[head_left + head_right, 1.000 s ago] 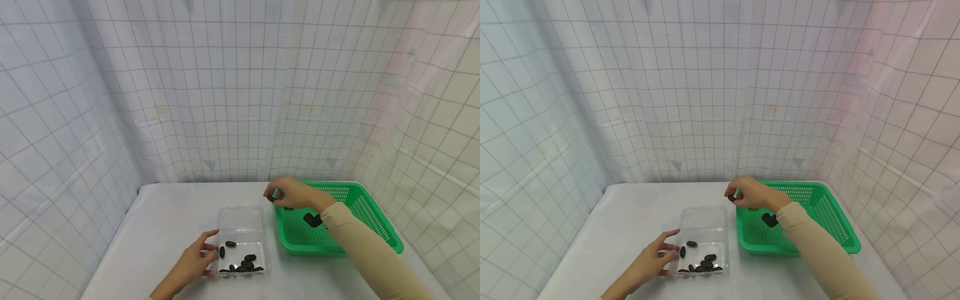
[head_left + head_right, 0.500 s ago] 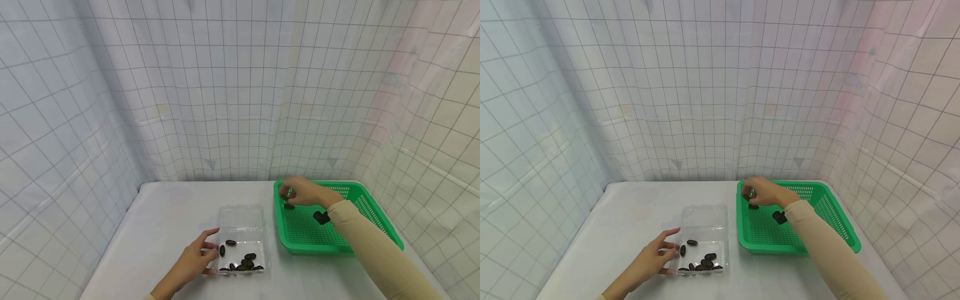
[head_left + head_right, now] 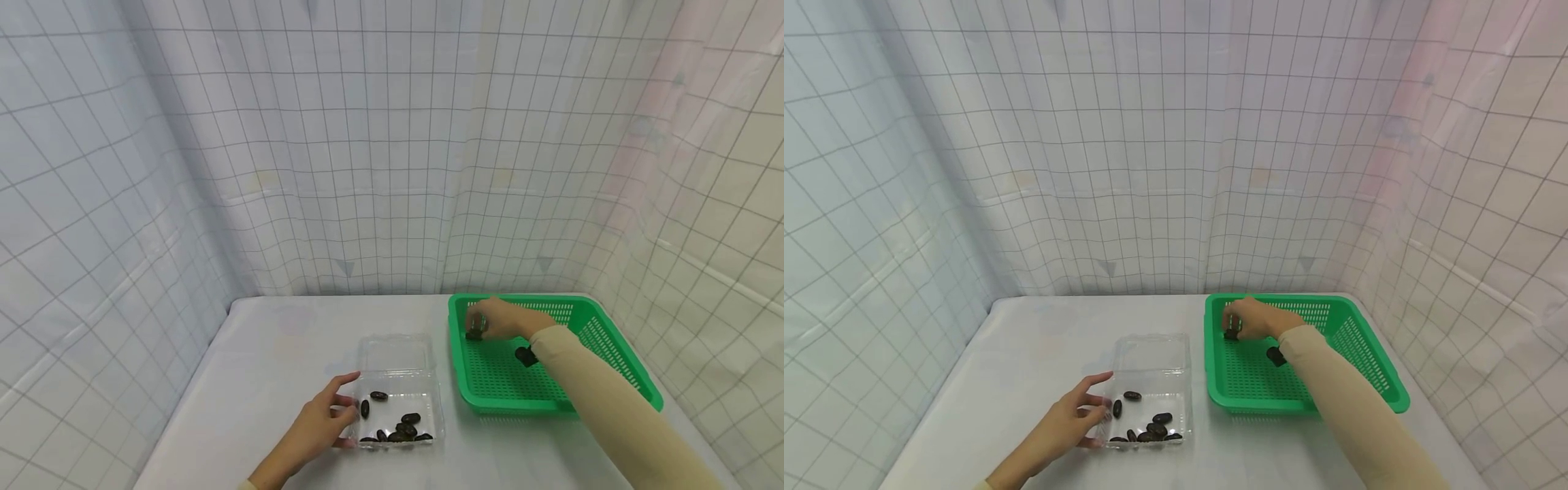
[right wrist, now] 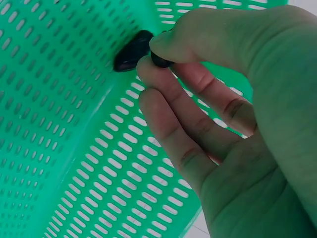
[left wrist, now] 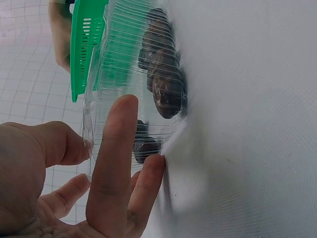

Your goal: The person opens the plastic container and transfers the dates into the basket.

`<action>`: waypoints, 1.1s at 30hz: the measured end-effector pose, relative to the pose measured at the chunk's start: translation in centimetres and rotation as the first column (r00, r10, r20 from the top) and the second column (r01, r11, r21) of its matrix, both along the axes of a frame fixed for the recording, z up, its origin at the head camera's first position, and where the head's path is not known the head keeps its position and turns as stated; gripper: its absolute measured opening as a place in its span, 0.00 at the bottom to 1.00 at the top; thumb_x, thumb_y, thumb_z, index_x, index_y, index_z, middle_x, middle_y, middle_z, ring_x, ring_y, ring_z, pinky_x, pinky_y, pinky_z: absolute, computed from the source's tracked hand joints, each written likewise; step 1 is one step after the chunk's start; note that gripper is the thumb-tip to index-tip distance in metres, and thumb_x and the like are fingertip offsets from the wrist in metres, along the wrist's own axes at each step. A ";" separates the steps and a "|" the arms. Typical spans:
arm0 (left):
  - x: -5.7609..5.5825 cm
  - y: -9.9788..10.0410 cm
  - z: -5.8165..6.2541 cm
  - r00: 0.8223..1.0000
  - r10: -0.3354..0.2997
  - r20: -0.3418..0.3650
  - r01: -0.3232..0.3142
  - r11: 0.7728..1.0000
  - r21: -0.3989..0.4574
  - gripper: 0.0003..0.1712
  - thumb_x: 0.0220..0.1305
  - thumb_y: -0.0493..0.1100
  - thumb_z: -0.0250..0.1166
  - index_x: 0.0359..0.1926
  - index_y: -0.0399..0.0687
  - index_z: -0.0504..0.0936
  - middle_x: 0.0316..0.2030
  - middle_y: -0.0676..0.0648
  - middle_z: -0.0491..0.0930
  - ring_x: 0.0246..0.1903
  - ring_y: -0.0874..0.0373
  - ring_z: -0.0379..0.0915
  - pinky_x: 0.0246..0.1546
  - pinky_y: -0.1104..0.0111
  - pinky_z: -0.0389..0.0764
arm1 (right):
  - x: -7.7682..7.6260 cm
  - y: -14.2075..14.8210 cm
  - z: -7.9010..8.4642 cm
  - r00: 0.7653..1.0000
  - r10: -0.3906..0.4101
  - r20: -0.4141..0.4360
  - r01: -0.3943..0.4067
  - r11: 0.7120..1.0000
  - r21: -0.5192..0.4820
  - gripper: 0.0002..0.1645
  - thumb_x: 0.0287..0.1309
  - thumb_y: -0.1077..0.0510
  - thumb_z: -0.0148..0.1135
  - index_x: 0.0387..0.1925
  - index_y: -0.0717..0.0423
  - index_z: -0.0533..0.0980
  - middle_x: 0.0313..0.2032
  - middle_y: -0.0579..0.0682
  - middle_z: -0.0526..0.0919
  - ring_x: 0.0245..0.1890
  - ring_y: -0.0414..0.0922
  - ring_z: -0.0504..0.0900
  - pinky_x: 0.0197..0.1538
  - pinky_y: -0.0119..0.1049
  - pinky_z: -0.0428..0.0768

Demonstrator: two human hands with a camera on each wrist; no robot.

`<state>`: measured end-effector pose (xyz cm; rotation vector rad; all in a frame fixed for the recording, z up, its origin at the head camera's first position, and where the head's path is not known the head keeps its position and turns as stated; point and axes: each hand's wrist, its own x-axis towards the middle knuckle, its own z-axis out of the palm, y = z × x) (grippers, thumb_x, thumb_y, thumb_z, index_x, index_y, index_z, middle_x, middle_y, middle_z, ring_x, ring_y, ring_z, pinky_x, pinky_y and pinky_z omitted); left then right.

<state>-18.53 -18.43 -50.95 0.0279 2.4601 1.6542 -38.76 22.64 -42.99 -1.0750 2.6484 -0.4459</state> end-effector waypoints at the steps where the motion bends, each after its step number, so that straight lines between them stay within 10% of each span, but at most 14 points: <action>1: 0.0 0.0 0.0 1.000 0.001 0.000 -0.001 1.000 0.001 0.43 0.76 0.35 0.70 0.88 0.53 0.72 0.63 0.34 0.88 0.55 0.47 0.92 0.33 0.60 1.00 | -0.1 0.0 -0.1 1.000 0.001 0.002 -0.001 1.000 0.010 0.19 0.65 0.75 0.74 0.53 0.56 0.89 0.49 0.52 0.94 0.47 0.45 0.91 0.49 0.43 0.96; 21: 0.1 0.0 0.2 1.000 -0.011 -0.001 0.011 1.000 -0.018 0.43 0.77 0.35 0.71 0.88 0.53 0.71 0.63 0.34 0.89 0.55 0.47 0.92 0.32 0.60 1.00 | -0.2 -0.6 -1.2 0.996 -0.074 0.043 0.072 0.996 0.055 0.26 0.64 0.76 0.71 0.58 0.52 0.92 0.51 0.50 0.95 0.50 0.45 0.93 0.55 0.41 0.97; 33: 0.0 -0.1 0.5 1.000 -0.004 0.003 0.004 1.000 -0.018 0.42 0.77 0.36 0.70 0.88 0.53 0.71 0.63 0.34 0.88 0.54 0.47 0.92 0.33 0.60 1.00 | 0.2 0.0 -0.2 0.998 0.014 -0.066 -0.016 1.000 -0.021 0.21 0.68 0.72 0.69 0.59 0.58 0.91 0.54 0.56 0.95 0.54 0.51 0.93 0.56 0.52 0.97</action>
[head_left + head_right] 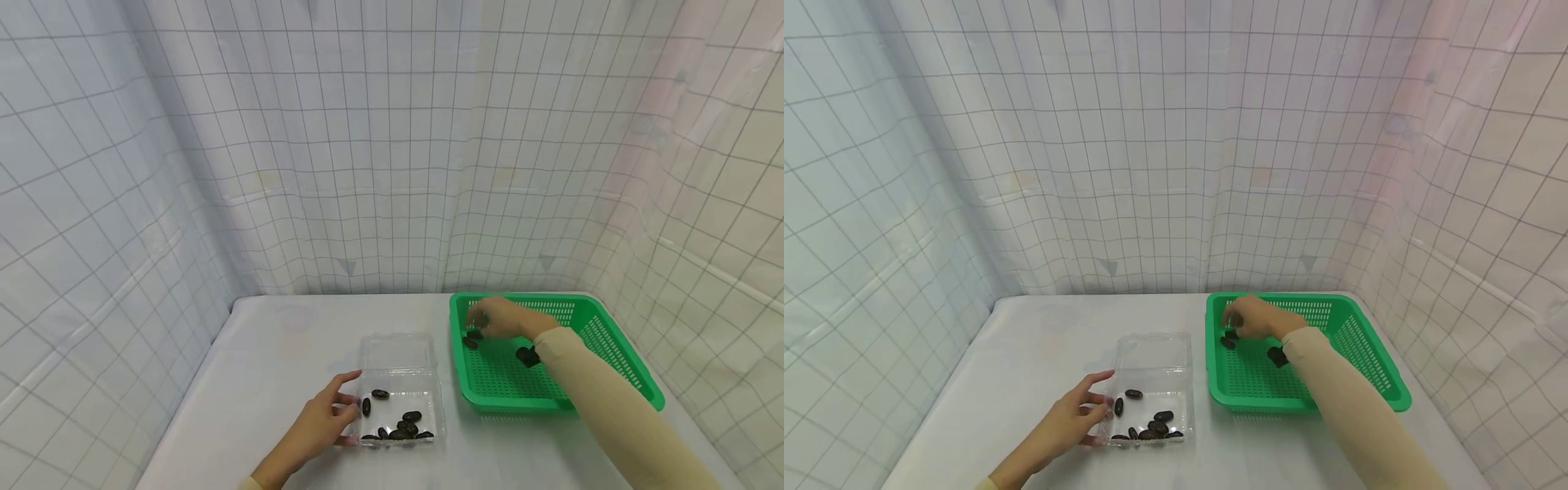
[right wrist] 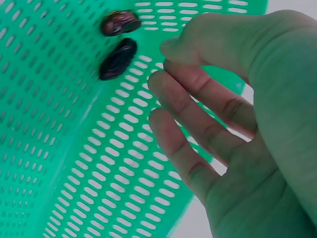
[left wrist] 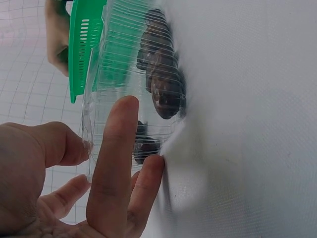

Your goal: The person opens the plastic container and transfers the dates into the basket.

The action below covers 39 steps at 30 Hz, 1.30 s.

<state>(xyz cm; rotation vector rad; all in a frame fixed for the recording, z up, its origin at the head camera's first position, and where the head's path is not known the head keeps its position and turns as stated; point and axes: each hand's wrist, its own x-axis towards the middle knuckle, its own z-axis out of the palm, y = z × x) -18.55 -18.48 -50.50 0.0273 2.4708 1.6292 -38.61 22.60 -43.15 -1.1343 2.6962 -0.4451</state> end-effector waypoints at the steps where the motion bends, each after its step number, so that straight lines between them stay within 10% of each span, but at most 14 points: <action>1: 0.0 0.0 0.1 1.000 0.001 0.001 -0.001 1.000 0.001 0.42 0.77 0.36 0.70 0.88 0.53 0.71 0.63 0.34 0.88 0.54 0.47 0.92 0.33 0.60 1.00 | 0.1 0.0 0.2 1.000 0.004 -0.017 -0.005 1.000 -0.009 0.21 0.69 0.71 0.69 0.60 0.59 0.90 0.55 0.57 0.95 0.54 0.52 0.93 0.57 0.53 0.97; 17: -0.2 -0.1 0.6 1.000 0.026 0.009 -0.026 1.000 -0.009 0.41 0.78 0.36 0.71 0.87 0.56 0.73 0.64 0.34 0.88 0.57 0.45 0.92 0.33 0.60 1.00 | 4.0 -3.5 3.6 0.983 -0.024 -0.183 -0.003 0.989 -0.146 0.14 0.75 0.68 0.70 0.56 0.59 0.92 0.54 0.53 0.97 0.51 0.50 0.95 0.56 0.48 0.97; 39: 0.2 0.2 0.2 1.000 0.022 0.020 -0.023 1.000 0.013 0.42 0.77 0.36 0.71 0.87 0.55 0.72 0.63 0.35 0.88 0.55 0.47 0.91 0.34 0.59 1.00 | 9.7 -10.8 2.9 0.976 0.180 -0.122 -0.190 0.979 -0.071 0.14 0.77 0.64 0.74 0.59 0.51 0.91 0.56 0.49 0.91 0.53 0.49 0.95 0.58 0.35 0.95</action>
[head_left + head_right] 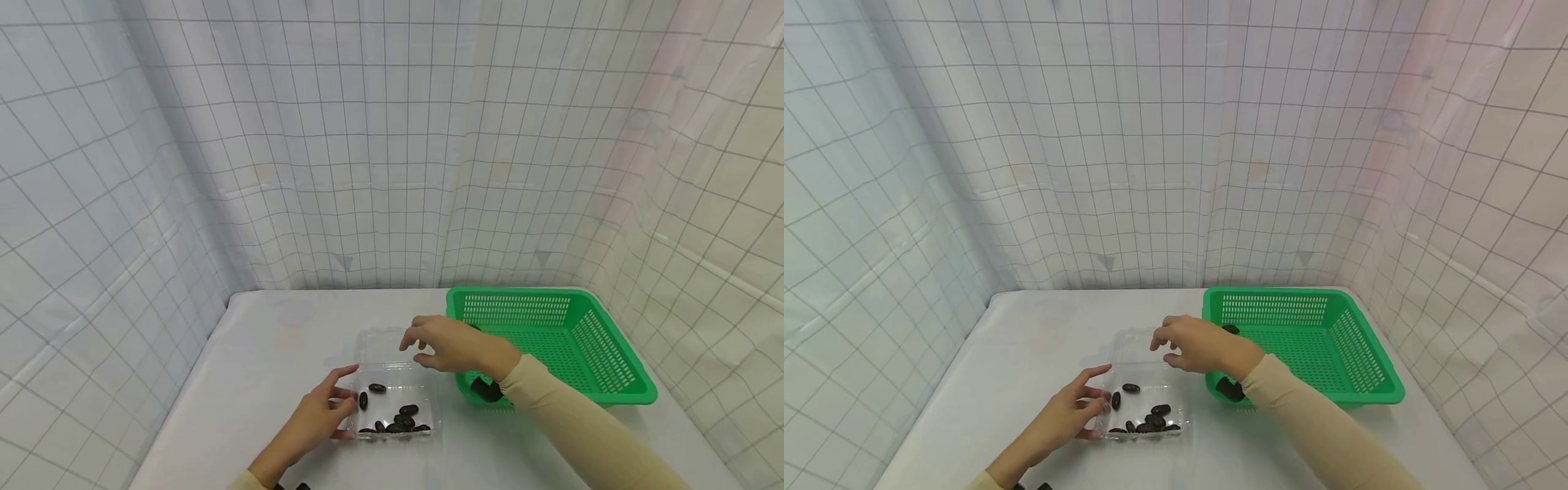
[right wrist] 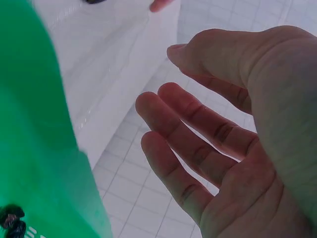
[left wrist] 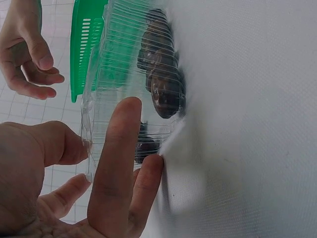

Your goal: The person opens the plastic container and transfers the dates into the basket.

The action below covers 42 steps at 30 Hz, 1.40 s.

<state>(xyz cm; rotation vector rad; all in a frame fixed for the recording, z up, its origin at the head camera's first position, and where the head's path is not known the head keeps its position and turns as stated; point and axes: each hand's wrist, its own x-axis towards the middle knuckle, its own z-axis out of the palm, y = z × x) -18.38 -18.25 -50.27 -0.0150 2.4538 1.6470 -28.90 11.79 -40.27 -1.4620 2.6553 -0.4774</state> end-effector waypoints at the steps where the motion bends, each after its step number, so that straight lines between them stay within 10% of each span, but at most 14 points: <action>1: 0.0 0.0 0.0 1.000 0.001 -0.001 -0.001 1.000 -0.001 0.42 0.77 0.36 0.71 0.87 0.55 0.72 0.63 0.35 0.88 0.55 0.47 0.92 0.34 0.59 1.00 | 0.1 -0.3 -0.2 1.000 0.004 0.007 -0.005 1.000 0.007 0.14 0.77 0.64 0.74 0.59 0.51 0.91 0.56 0.49 0.91 0.53 0.49 0.95 0.59 0.34 0.95; 42: 0.0 -0.3 -0.1 1.000 -0.026 0.017 0.026 0.999 0.038 0.40 0.81 0.37 0.70 0.88 0.56 0.71 0.64 0.34 0.88 0.56 0.45 0.92 0.35 0.57 1.01 | 1.1 -7.1 -6.3 0.987 0.123 0.100 -0.139 0.975 0.172 0.21 0.77 0.62 0.76 0.67 0.53 0.88 0.62 0.48 0.93 0.56 0.39 0.91 0.63 0.24 0.89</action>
